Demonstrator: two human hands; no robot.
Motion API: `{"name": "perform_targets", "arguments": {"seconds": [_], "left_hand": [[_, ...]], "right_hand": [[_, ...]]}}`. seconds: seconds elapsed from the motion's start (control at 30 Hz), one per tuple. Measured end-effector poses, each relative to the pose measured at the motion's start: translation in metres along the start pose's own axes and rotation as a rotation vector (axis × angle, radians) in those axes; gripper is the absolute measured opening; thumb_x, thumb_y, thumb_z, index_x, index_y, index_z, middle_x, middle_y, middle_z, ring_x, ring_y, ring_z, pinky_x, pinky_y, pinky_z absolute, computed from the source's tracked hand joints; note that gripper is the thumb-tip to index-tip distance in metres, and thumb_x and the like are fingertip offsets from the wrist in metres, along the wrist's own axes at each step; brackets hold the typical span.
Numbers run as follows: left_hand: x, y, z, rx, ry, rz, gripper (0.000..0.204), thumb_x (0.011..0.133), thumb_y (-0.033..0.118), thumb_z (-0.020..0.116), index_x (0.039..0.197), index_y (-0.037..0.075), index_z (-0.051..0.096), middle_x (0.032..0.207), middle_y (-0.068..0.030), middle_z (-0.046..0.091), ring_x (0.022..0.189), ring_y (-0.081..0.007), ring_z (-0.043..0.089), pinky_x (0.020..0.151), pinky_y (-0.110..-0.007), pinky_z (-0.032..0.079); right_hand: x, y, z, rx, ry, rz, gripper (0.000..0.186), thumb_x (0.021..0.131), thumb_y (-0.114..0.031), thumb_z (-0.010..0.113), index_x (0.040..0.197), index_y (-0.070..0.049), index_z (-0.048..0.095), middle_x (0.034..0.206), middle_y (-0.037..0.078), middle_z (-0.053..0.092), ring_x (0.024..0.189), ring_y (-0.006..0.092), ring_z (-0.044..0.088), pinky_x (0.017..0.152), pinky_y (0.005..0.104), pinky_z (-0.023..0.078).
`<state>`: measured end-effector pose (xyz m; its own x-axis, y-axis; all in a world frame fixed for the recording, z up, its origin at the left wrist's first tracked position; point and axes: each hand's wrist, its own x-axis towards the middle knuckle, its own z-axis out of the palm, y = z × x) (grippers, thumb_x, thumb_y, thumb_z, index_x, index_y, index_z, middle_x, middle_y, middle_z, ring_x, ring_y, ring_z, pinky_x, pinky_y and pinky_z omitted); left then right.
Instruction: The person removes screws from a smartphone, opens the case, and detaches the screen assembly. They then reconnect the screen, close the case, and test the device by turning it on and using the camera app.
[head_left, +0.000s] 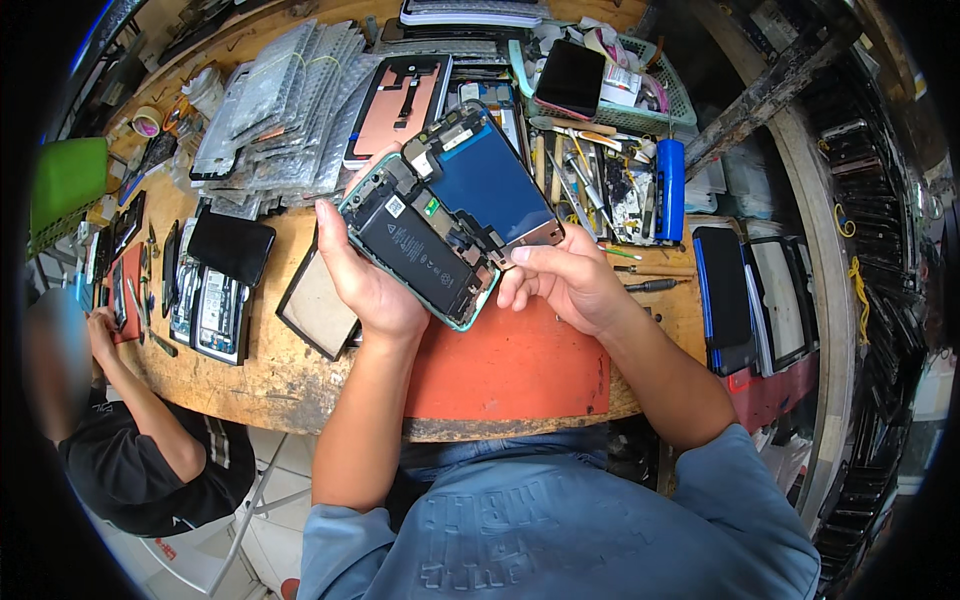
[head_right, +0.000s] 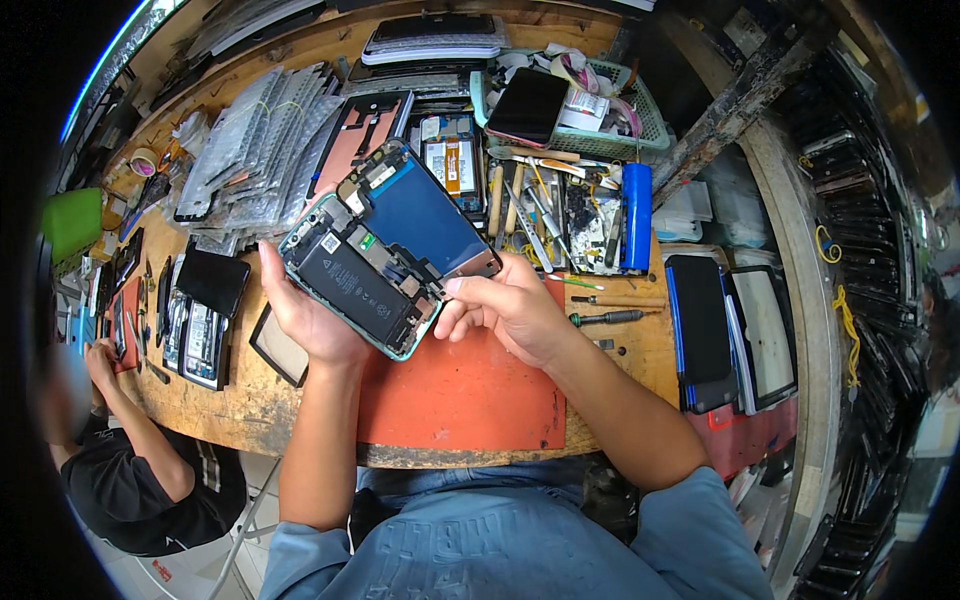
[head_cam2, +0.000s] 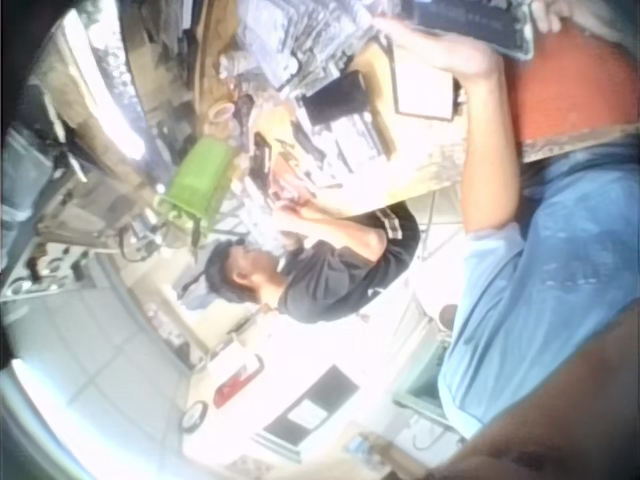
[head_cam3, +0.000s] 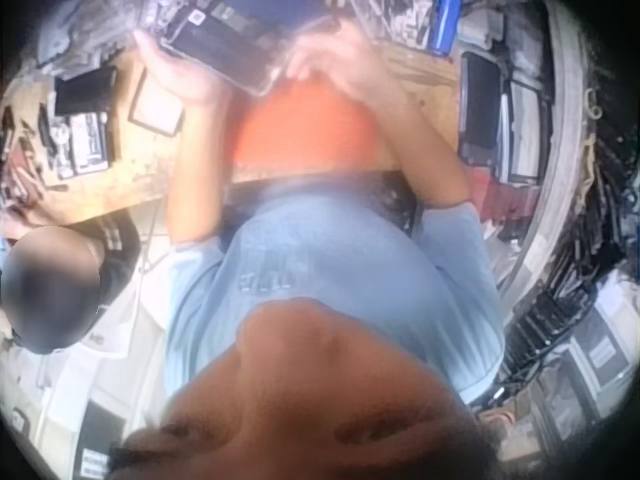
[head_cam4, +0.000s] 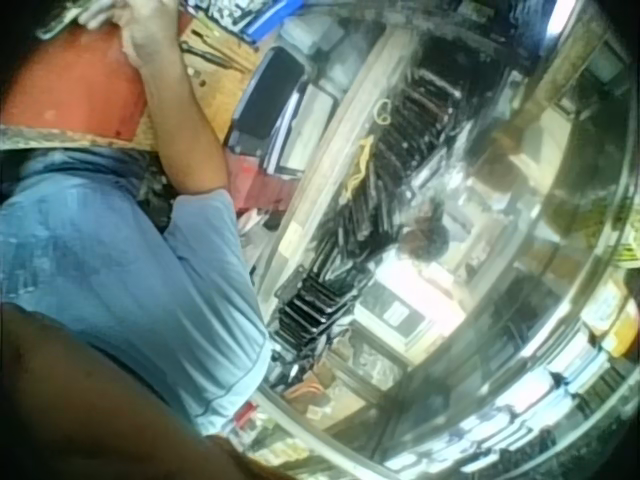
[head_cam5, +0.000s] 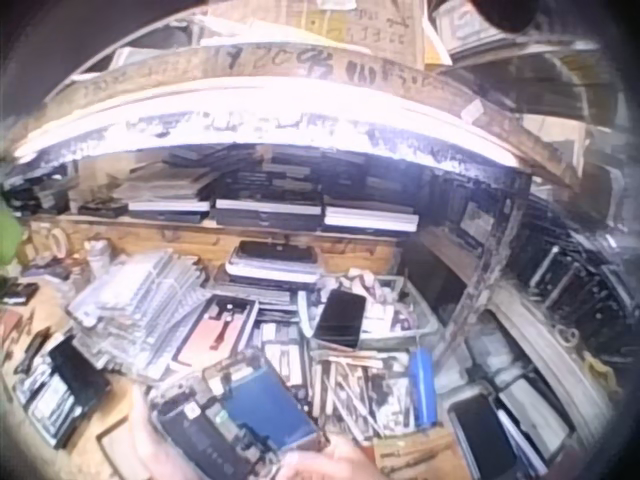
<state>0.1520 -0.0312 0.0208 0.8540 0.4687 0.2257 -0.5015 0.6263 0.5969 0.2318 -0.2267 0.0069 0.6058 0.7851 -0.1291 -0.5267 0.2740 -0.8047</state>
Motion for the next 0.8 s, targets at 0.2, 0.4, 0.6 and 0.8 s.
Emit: {"name": "perform_targets", "arguments": {"seconds": [0.2, 0.4, 0.6, 0.8], "left_hand": [[0.002, -0.001, 0.004, 0.031, 0.040, -0.022, 0.079, 0.112, 0.064, 0.025, 0.150, 0.001, 0.054, 0.143, -0.0144, 0.063, 0.131, -0.0271, 0.060, 0.113, -0.043, 0.046], [0.005, 0.000, -0.002, 0.121, 0.085, -0.038, 0.076, 0.113, 0.064, 0.028, 0.143, 0.002, 0.059, 0.132, -0.0124, 0.069, 0.119, -0.0235, 0.067, 0.104, -0.040, 0.053], [0.007, 0.000, 0.007, 0.246, 0.131, -0.060, 0.052, 0.111, 0.041, 0.052, 0.141, 0.000, 0.060, 0.125, -0.0122, 0.071, 0.110, -0.0206, 0.070, 0.097, -0.037, 0.056], [0.006, 0.003, 0.012, 0.216, 0.136, -0.069, 0.059, 0.090, 0.007, 0.056, 0.148, -0.004, 0.052, 0.129, -0.0172, 0.069, 0.113, -0.0238, 0.071, 0.100, -0.039, 0.059]], "right_hand": [[0.000, 0.005, -0.004, -0.024, 0.014, -0.038, 0.016, 0.103, -0.007, 0.064, 0.113, 0.005, 0.066, 0.094, 0.017, 0.074, 0.078, 0.0273, 0.078, 0.062, 0.0319, 0.063], [0.001, 0.008, -0.003, -0.046, 0.037, -0.069, 0.011, 0.104, -0.006, 0.065, 0.108, 0.003, 0.067, 0.094, 0.013, 0.072, 0.077, 0.0260, 0.078, 0.062, 0.0308, 0.063], [0.000, 0.006, 0.002, -0.109, 0.062, -0.071, 0.012, 0.104, -0.008, 0.065, 0.106, 0.004, 0.067, 0.092, 0.014, 0.072, 0.076, 0.0247, 0.077, 0.062, 0.0310, 0.062], [-0.001, 0.007, 0.002, -0.167, 0.067, -0.074, 0.015, 0.105, -0.009, 0.064, 0.105, 0.005, 0.067, 0.092, 0.014, 0.072, 0.076, 0.0252, 0.077, 0.063, 0.0318, 0.063]]}}
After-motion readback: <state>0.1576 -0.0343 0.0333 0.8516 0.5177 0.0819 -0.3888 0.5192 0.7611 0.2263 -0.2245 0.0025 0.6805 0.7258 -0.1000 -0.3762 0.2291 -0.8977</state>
